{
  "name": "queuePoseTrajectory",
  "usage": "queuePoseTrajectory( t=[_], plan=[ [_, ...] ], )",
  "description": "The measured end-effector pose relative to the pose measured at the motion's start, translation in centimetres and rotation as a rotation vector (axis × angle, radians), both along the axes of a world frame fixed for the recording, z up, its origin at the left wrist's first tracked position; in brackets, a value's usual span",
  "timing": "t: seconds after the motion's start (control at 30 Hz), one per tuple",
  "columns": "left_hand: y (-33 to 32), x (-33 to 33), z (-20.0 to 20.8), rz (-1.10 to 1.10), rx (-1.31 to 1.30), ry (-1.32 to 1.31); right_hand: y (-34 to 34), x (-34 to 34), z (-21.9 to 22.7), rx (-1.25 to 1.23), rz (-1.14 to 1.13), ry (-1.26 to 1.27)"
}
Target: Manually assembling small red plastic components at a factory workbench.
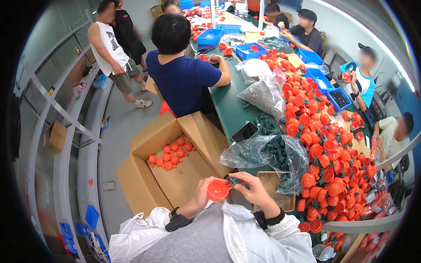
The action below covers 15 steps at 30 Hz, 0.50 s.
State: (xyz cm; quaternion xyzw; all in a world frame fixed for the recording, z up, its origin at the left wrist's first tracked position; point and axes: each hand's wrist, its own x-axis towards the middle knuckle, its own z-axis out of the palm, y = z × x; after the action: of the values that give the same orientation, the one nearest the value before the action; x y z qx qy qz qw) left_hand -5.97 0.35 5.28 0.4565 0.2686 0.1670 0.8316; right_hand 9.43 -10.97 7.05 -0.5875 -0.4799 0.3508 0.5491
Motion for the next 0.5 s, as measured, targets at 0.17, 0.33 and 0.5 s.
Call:
queuePoseTrajectory(
  t=[0.17,0.33,0.5],
  plan=[
    [0.1,0.2,0.0,0.003,0.011,0.015,0.1,0.2,0.0,-0.036,0.0,-0.036],
    [0.3,0.2,0.0,0.002,0.037,0.024,0.3,0.3,-0.1,-0.04,0.01,-0.03],
    [0.2,-0.1,0.3,-0.009,0.157,0.121,0.3,0.2,-0.3,-0.056,0.051,-0.077]
  ],
)
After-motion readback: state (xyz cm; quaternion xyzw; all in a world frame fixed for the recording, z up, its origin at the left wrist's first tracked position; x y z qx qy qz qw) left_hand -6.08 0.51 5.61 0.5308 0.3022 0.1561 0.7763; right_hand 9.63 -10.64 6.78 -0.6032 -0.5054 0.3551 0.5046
